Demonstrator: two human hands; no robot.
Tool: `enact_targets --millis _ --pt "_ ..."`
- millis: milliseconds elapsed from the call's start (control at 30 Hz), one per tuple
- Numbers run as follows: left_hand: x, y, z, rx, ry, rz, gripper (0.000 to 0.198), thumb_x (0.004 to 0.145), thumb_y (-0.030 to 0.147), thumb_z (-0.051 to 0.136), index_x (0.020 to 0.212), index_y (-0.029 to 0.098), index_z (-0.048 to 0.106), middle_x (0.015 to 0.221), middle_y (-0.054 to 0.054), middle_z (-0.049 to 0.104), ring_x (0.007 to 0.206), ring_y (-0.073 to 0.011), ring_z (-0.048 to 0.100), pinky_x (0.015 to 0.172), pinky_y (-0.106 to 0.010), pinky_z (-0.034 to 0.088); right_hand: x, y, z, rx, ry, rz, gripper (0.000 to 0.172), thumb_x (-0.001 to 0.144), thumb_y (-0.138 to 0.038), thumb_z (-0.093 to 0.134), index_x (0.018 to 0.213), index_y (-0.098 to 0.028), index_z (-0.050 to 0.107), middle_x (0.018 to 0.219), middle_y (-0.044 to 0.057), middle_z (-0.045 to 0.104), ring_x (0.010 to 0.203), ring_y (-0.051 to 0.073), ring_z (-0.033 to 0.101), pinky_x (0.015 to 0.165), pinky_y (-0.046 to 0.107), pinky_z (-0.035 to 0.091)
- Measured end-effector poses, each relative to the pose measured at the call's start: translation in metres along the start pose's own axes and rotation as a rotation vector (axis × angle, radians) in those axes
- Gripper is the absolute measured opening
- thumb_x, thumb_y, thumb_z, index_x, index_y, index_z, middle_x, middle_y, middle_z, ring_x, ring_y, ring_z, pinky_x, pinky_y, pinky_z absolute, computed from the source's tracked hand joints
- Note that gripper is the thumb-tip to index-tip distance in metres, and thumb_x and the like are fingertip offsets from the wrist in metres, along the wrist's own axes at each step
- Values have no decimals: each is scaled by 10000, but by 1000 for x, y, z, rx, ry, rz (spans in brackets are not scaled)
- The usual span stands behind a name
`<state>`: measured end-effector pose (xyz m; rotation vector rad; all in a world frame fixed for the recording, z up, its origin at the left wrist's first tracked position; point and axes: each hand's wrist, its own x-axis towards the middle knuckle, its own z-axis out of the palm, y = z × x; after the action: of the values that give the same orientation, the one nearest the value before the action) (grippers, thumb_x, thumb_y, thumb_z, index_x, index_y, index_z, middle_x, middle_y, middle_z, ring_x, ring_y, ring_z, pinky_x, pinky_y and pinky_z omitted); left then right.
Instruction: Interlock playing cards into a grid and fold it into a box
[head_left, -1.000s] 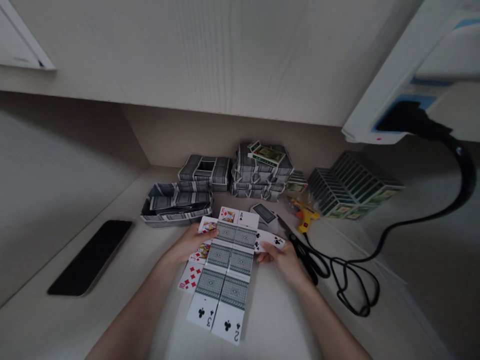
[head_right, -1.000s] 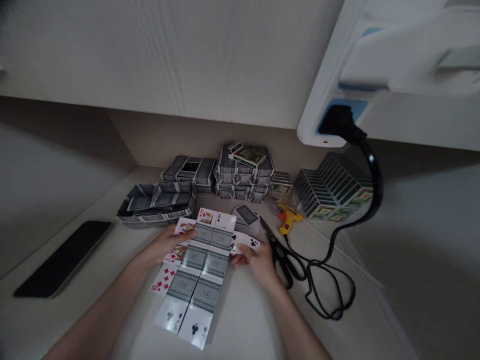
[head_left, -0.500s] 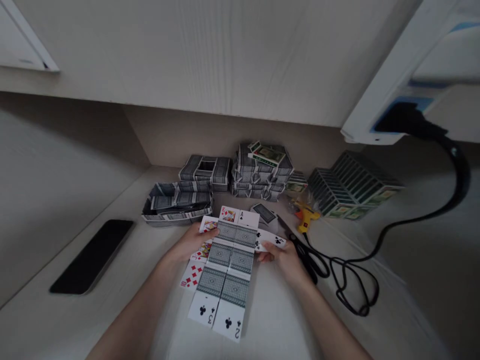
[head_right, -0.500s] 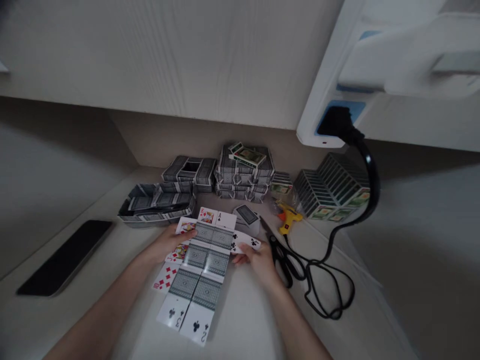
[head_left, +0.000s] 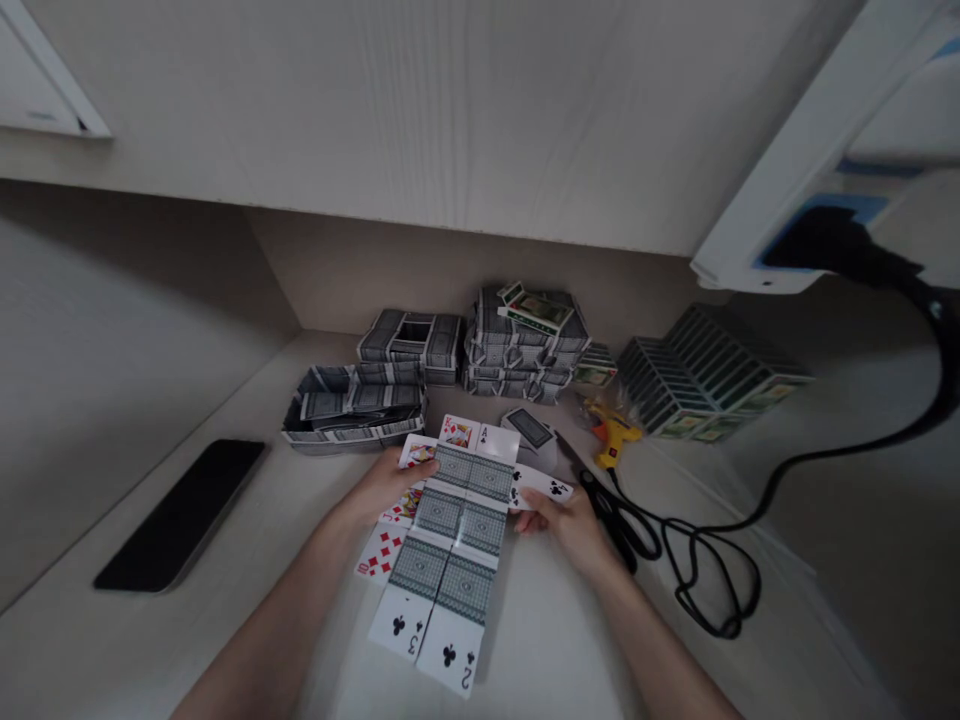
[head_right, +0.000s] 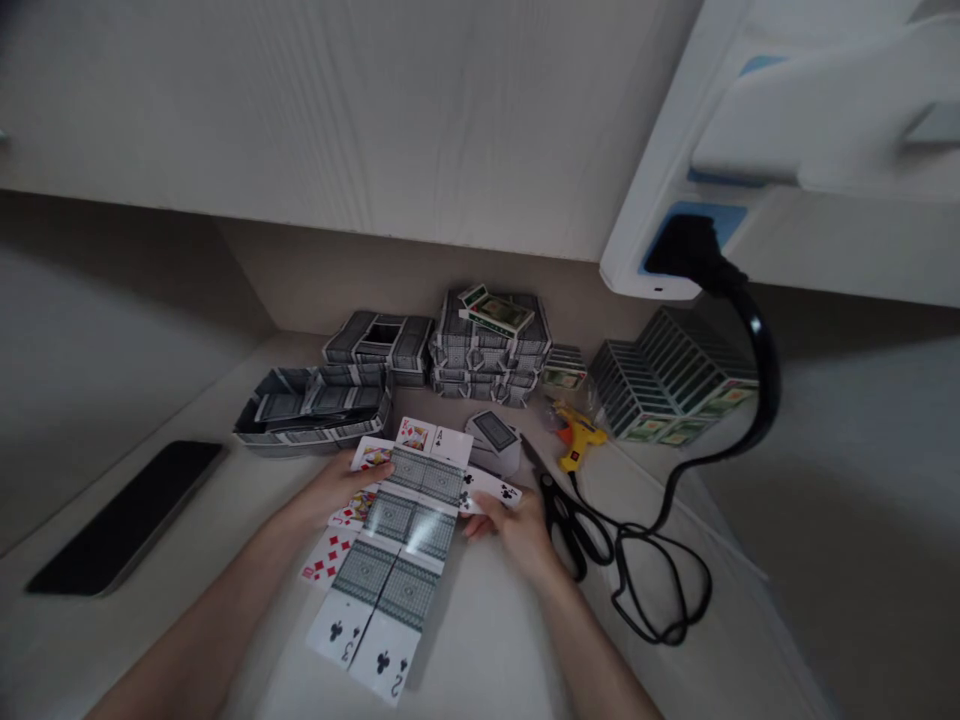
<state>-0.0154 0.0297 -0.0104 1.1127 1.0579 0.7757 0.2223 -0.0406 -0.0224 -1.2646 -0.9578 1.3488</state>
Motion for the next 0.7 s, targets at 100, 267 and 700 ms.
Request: enact_targets --millis 100,267,700 --pt "1 -1 0 16 41 1 336 607 340 722 860 120 693 819 -73 714 788 -233 639 763 -323 459 -1 1 2 -63 21 -16 333 632 -461 699 611 -132 650 490 59 649 387 161 580 402 267 490" --pt "0 1 2 -22 15 -1 361 611 340 722 895 120 683 843 -73 715 855 -247 635 794 -331 452 -1 -1 6 -82 103 -35 337 622 -475 699 621 -141 651 487 56 652 396 175 596 410 275 506" --pt "-2 4 1 -229 16 -137 428 556 273 771 932 113 646 756 -75 713 670 -230 661 640 -317 503 -19 -19 13 -46 100 -208 296 724 -402 637 604 -132 630 490 48 641 386 147 572 395 250 475"
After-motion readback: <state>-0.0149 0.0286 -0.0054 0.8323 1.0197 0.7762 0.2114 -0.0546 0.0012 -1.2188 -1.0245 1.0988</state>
